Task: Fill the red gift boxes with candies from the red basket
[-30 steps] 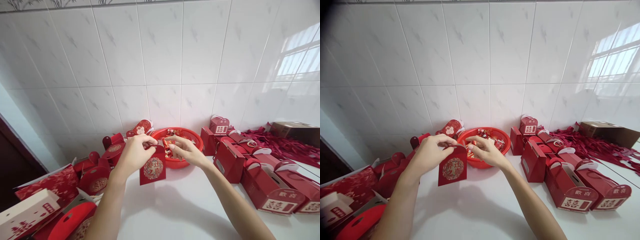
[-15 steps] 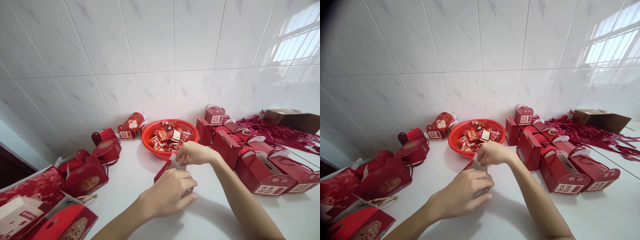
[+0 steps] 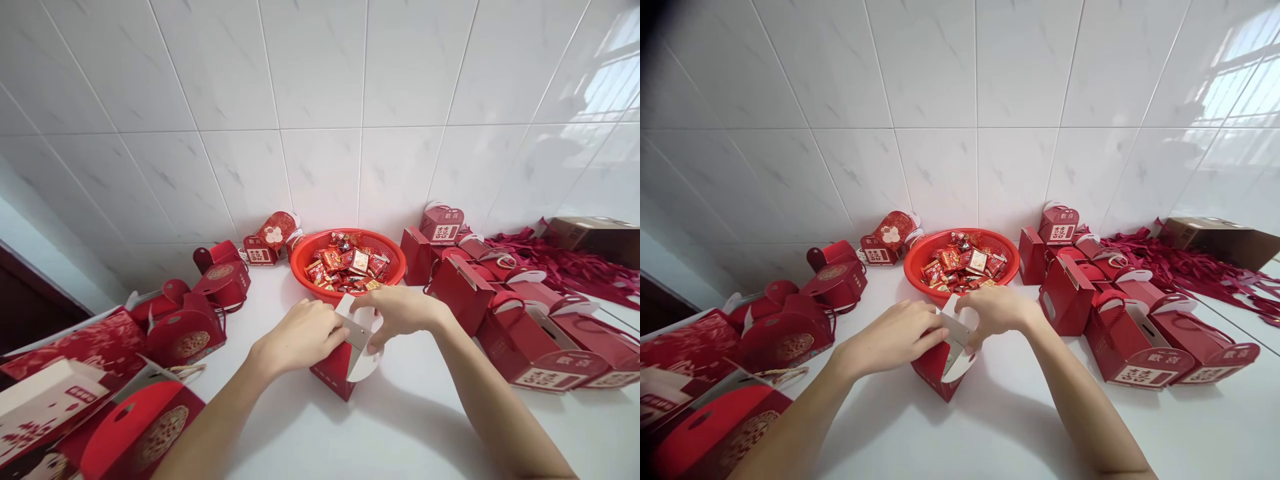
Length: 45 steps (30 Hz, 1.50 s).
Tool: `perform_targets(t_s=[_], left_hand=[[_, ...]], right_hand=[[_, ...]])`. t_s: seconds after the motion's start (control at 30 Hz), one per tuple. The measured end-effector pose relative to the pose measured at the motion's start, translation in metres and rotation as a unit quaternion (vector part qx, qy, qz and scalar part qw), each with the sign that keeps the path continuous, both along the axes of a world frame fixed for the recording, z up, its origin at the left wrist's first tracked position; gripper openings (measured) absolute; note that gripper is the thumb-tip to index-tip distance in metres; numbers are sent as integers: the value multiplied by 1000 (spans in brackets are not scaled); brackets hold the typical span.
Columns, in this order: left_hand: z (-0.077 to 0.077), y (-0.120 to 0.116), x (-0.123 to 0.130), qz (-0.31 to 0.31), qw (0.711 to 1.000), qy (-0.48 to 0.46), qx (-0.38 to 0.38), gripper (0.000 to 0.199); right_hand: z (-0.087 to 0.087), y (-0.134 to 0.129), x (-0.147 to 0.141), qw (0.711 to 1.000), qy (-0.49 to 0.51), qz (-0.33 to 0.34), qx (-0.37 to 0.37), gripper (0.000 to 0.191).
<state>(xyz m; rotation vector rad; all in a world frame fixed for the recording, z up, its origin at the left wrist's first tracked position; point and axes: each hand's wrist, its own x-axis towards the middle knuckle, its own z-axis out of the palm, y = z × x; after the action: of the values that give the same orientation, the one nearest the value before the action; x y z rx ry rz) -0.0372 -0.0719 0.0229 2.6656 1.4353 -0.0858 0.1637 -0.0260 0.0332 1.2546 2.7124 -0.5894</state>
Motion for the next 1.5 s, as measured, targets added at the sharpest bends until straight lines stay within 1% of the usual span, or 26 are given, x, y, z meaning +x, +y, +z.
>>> perform_targets(t_s=[0.07, 0.13, 0.2, 0.23, 0.33, 0.37, 0.43, 0.5, 0.6, 0.73, 0.8, 0.9, 1.0, 1.07, 1.1, 1.17, 1.23, 1.27, 1.33, 1.37, 1.43, 1.5], left_hand=[[5, 1, -5, 20, 999, -21, -24, 42], [10, 2, -12, 47, 997, -45, -48, 35], [16, 1, -19, 57, 993, -65, -77, 27], [18, 0, -23, 57, 992, -69, -94, 30], [24, -3, -33, 58, 987, -37, -148, 60], [25, -3, -35, 64, 984, -18, -163, 67], [24, -3, -35, 79, 979, 12, -187, 72], [20, -1, -32, 89, 976, 24, -200, 70], [11, 4, -25, 98, 977, 17, -188, 66], [-1, 9, -16, 94, 985, -2, -144, 64], [-3, 10, -13, 81, 988, -5, -131, 66], [0, 9, -13, 62, 991, -6, -115, 60], [7, 8, -18, 45, 994, -52, -91, 49], [10, 10, -21, 37, 992, -108, -59, 42], [10, 13, -22, 36, 989, -137, -37, 38], [8, 21, -22, 37, 982, -186, 6, 33], [3, 34, -22, 43, 974, -219, 31, 30], [0, 43, -21, 49, 973, -222, 31, 30], [-8, 63, -20, 62, 978, -197, 10, 34], [-11, 75, -18, 69, 983, -169, -13, 36], [-17, 100, -15, 69, 988, -128, -51, 35], [-22, 125, -7, 65, 990, -92, -84, 29]], right_hand=[[1, -2, 0, 1000, -9, -7, -12, 69], [0, -4, 1, 1000, -13, -5, -25, 73], [-2, -4, 2, 999, -12, 5, -35, 75], [-3, -4, 3, 999, -10, 9, -39, 75], [-7, -4, 3, 999, -15, 3, -44, 78], [-8, -4, 3, 999, -21, -3, -45, 79], [-9, -4, 2, 998, -36, -14, -44, 82], [-9, -4, 1, 997, -49, -24, -46, 82], [-9, -3, 1, 997, -51, -44, -40, 78], [-5, -1, 9, 995, -60, -85, -2, 64], [-1, 1, 17, 994, -49, -98, 14, 56], [6, 7, 31, 993, 25, -112, 33, 46], [7, 27, 41, 985, 125, -107, 53, 32], [2, 49, 40, 977, 155, -123, 74, 26], [-3, 62, 37, 976, 150, -135, 80, 25], [-14, 89, 28, 978, 115, -156, 77, 32], [-27, 113, 17, 981, 88, -163, 59, 52], [-32, 123, 12, 983, 70, -164, 44, 62], [-41, 136, 5, 986, 36, -163, 13, 74], [-45, 139, 3, 987, 24, -161, 2, 77], [-49, 143, 2, 988, 11, -155, -3, 79], [-52, 143, 2, 989, 4, -149, 7, 76]])
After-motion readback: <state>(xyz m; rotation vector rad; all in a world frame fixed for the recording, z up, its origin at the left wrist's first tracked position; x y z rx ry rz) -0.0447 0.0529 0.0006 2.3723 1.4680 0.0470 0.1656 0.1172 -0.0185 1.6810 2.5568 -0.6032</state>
